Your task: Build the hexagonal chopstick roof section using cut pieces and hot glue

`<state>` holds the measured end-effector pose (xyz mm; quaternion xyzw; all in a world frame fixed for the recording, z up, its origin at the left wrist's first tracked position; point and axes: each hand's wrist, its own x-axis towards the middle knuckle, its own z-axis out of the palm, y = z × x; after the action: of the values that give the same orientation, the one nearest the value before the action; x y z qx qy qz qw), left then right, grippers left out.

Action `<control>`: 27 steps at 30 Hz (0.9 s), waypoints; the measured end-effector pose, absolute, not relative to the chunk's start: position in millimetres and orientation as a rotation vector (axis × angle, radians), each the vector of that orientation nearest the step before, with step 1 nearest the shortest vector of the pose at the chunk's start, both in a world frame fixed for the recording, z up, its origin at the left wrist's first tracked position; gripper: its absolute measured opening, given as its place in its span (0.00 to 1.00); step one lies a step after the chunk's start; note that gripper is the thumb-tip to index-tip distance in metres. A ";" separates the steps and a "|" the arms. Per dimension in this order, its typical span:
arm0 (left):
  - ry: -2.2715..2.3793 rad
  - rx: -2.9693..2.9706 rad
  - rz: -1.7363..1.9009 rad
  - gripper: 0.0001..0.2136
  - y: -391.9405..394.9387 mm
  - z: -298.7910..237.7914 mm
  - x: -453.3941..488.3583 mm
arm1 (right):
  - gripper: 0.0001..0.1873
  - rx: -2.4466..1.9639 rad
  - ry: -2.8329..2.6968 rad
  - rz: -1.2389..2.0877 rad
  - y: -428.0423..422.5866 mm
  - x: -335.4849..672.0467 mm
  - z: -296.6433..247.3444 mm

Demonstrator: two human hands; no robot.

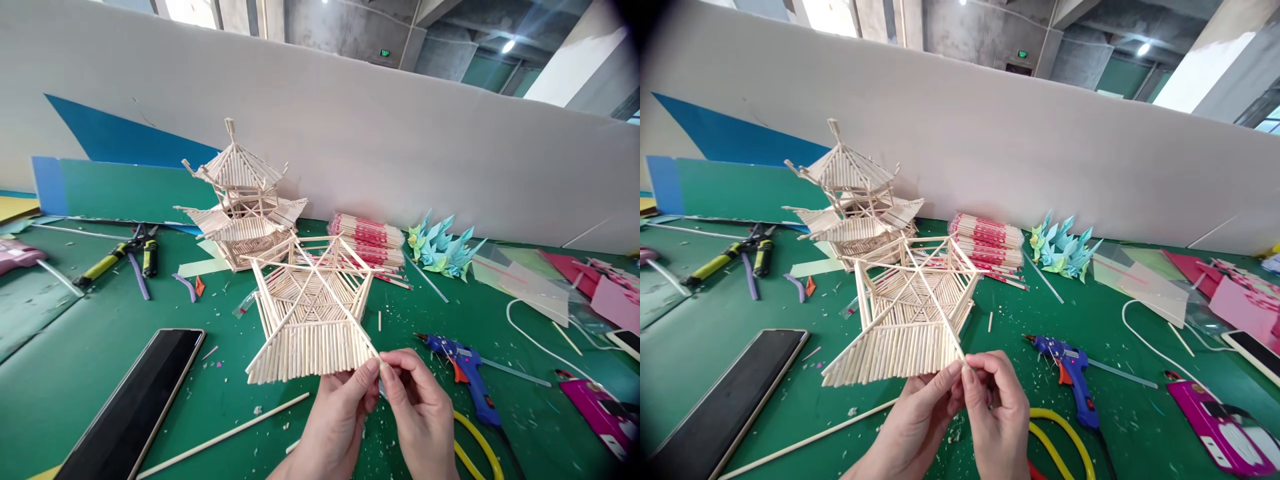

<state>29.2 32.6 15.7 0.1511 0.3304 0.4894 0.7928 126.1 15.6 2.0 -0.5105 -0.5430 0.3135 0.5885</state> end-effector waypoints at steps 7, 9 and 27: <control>0.736 0.299 1.053 0.11 32.5 14.7 27.8 | 0.04 -1.201 -1.261 0.715 14.5 127.2 0.1; 0.739 0.299 1.046 0.11 32.3 14.1 27.5 | 0.04 -1.204 -1.264 0.712 14.9 127.2 0.6; 0.732 0.324 1.045 0.09 33.8 16.7 28.6 | 0.03 -1.218 -1.256 0.712 15.8 126.9 0.6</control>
<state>28.6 33.8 16.7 0.1508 0.3399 0.4854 0.7913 126.9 15.8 0.6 -0.5224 -0.5388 0.3055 0.5860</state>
